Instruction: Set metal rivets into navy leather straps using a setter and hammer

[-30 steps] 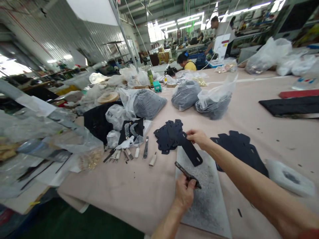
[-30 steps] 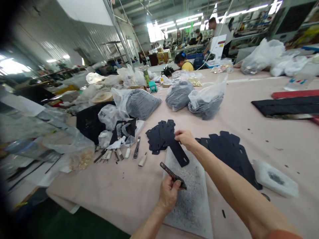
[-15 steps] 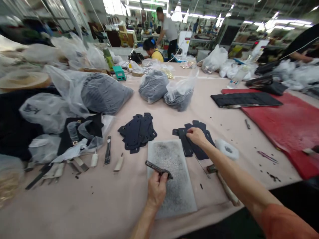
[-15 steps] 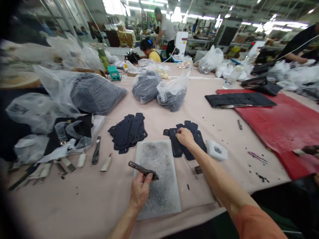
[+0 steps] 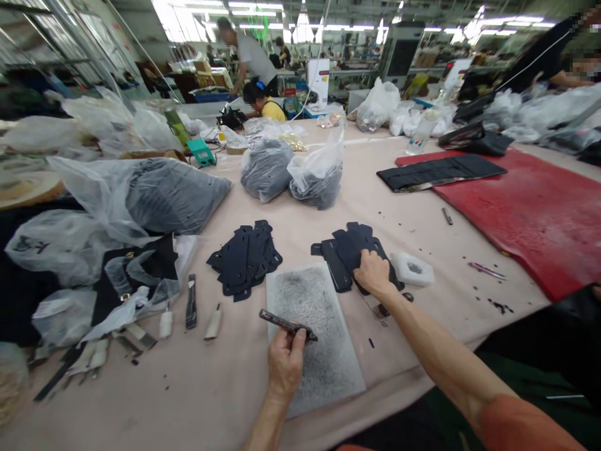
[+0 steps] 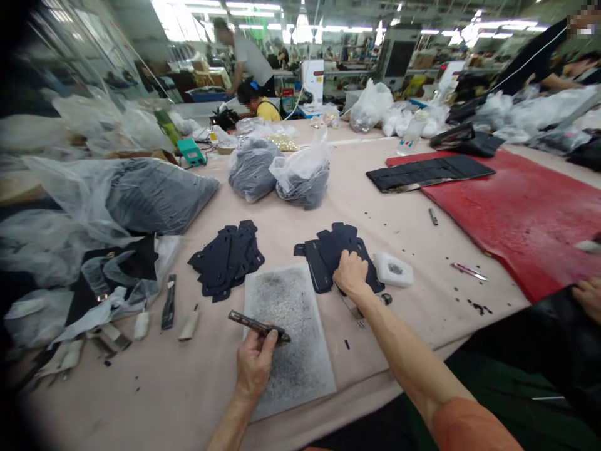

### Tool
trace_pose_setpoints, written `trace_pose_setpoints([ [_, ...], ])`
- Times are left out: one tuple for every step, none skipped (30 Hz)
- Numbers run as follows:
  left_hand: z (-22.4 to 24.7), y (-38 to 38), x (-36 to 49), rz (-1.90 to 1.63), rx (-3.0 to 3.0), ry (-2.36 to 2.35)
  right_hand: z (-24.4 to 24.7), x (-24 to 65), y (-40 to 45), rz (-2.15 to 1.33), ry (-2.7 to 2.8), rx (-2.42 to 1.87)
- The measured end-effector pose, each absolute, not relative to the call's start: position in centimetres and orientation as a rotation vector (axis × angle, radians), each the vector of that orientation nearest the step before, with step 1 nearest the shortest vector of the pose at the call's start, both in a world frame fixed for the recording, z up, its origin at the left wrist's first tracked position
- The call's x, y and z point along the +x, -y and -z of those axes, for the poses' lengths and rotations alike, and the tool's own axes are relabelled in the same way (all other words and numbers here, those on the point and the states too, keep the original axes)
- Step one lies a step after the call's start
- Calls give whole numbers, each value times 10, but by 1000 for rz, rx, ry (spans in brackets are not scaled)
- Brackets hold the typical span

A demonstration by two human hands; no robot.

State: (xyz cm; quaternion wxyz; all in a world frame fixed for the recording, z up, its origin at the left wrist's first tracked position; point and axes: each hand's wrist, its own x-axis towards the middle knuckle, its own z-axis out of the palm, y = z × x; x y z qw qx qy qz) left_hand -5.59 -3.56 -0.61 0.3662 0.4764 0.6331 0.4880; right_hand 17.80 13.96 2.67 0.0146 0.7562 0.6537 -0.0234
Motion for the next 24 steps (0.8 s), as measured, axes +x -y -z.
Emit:
trace_pose_setpoints([
  [6,36,-56,-1253,1222,-1626,-27,178,-139,24,-2064,2341],
  [6,35,-56,-1252,1221,-1627,-27,178,-138,-12,-2095,2325],
  [7,35,-55,-1249,1219,-1630,-27,178,-137,-24,-2121,2306],
  [8,35,-56,-1244,1217,-1632,-26,178,-137,-9,-2136,2288],
  [9,36,-56,-1239,1214,-1634,-26,177,-136,22,-2138,2277],
  [10,36,-56,-1236,1212,-1637,-26,177,-136,56,-2134,2274],
  [11,36,-56,-1235,1209,-1639,-26,177,-137,80,-2134,2276],
  [12,36,-56,-1234,1207,-1641,-26,176,-138,98,-2140,2277],
  [12,36,-56,-1234,1207,-1642,-26,175,-139,115,-2147,2283],
  [12,36,-56,-1235,1208,-1643,-26,174,-140,135,-2150,2294],
  [11,36,-56,-1235,1209,-1645,-26,173,-141,159,-2148,2309],
  [10,36,-55,-1236,1211,-1648,-27,172,-143,183,-2141,2326],
  [9,36,-55,-1237,1213,-1649,-27,171,-145,206,-2128,2345],
  [8,36,-54,-1239,1216,-1652,-27,171,-147,227,-2115,2362],
  [8,36,-53,-1240,1218,-1654,-28,172,-149,249,-2105,2373],
  [7,36,-53,-1243,1215,-1656,-29,174,-151,277,-2102,2375],
  [6,36,-52,-1244,1208,-1654,-31,177,-153,317,-2105,2369],
  [6,36,-52,-1246,1196,-1651,-33,181,-154,367,-2114,2354],
  [5,36,-51,-1249,1181,-1648,-35,185,-155,423,-2131,2330],
  [5,35,-51,-1252,1168,-1650,-38,189,-155,481,-2154,2301],
  [4,35,-51,-1253,1162,-1655,-42,194,-154,536,-2179,2271],
  [3,35,-50,-1253,1165,-1665,-45,197,-151,586,-2204,2239],
  [2,36,-50,-1252,1174,-1673,-49,199,-146,630,-2228,2208],
  [2,36,-49,-1254,1183,-1678,-53,200,-139,672,-2253,2178],
])
